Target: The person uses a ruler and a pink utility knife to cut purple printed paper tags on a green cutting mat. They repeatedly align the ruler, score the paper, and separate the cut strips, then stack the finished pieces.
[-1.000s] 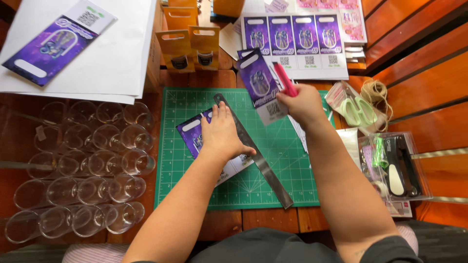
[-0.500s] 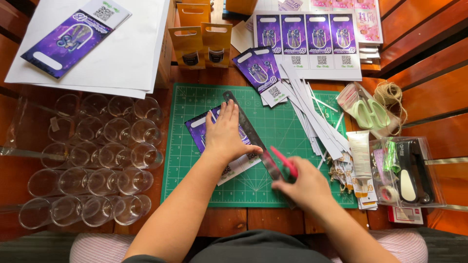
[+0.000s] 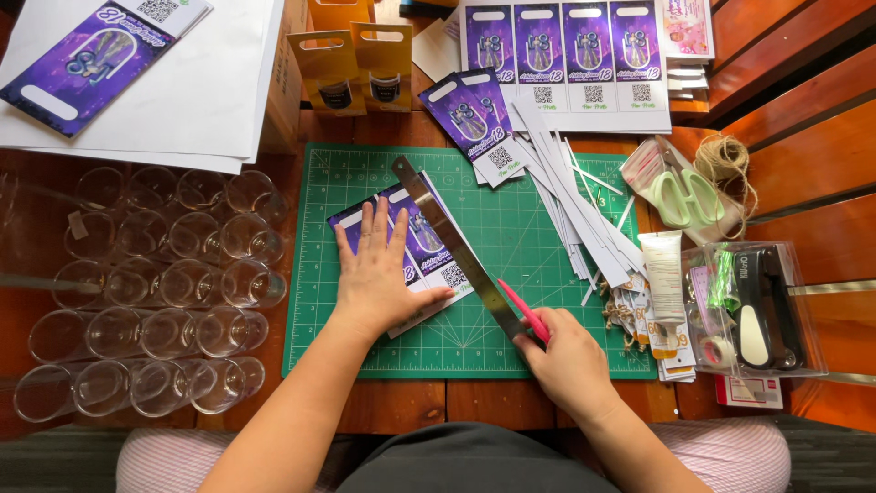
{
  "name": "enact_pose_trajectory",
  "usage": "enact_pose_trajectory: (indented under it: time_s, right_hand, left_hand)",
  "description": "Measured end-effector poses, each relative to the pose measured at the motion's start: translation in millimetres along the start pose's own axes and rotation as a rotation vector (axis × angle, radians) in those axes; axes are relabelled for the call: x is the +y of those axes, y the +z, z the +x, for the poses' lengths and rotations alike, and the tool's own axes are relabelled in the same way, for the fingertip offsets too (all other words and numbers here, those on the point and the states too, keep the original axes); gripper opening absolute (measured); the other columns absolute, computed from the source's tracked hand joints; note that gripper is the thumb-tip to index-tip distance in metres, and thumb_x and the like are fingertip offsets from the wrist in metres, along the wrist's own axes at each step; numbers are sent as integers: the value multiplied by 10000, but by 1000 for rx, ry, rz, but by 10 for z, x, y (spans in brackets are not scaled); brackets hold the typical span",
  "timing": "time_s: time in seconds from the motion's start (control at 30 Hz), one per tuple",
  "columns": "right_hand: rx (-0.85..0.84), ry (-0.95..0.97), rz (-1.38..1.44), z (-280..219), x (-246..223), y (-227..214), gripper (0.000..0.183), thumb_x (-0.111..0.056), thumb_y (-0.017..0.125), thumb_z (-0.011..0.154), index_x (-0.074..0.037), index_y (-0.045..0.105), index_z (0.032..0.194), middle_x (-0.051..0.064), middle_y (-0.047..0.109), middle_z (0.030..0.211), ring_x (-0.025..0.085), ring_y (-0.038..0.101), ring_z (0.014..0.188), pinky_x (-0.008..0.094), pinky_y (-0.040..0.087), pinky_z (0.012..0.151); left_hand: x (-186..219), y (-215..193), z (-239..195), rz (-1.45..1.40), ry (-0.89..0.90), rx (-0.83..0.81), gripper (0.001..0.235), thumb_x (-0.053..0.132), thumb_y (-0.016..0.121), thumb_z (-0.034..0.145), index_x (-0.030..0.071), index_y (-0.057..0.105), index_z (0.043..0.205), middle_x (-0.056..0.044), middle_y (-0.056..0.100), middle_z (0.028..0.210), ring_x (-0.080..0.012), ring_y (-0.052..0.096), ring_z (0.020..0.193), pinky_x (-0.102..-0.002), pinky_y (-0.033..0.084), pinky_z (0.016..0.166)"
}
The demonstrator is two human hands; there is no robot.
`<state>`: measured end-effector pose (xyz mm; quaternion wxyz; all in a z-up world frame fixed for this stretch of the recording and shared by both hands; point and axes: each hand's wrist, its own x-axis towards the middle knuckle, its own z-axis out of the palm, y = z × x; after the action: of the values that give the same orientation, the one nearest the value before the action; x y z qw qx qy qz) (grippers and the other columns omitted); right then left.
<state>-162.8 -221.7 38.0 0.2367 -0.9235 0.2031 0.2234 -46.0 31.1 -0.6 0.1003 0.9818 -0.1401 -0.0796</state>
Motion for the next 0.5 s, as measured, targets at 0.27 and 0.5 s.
enact_pose_trajectory:
  time_s: [0.27,0.5]
  right_hand:
    - [26,-32,386,-50,-23,-147,247,-190,688,902,-236,787,1124,-22,830,889,108,748,870,259,530,844]
    - [13,20,139,-135,-253,-259,433,-463,638,886,-452,671,1318,-61,745,838,204,673,785,352,508,731]
  left_hand:
    - [180,-92,233,1,-39,-97,1390,982,491,712,74,-10,1638,-168,-120,1712,-324,-143,1571,-656,-117,1188]
    - [101,164,385,-196,-22,274,919,673,426,989,46,194,1620,-216,195,1685,-351,159,1573,-537,70,1267]
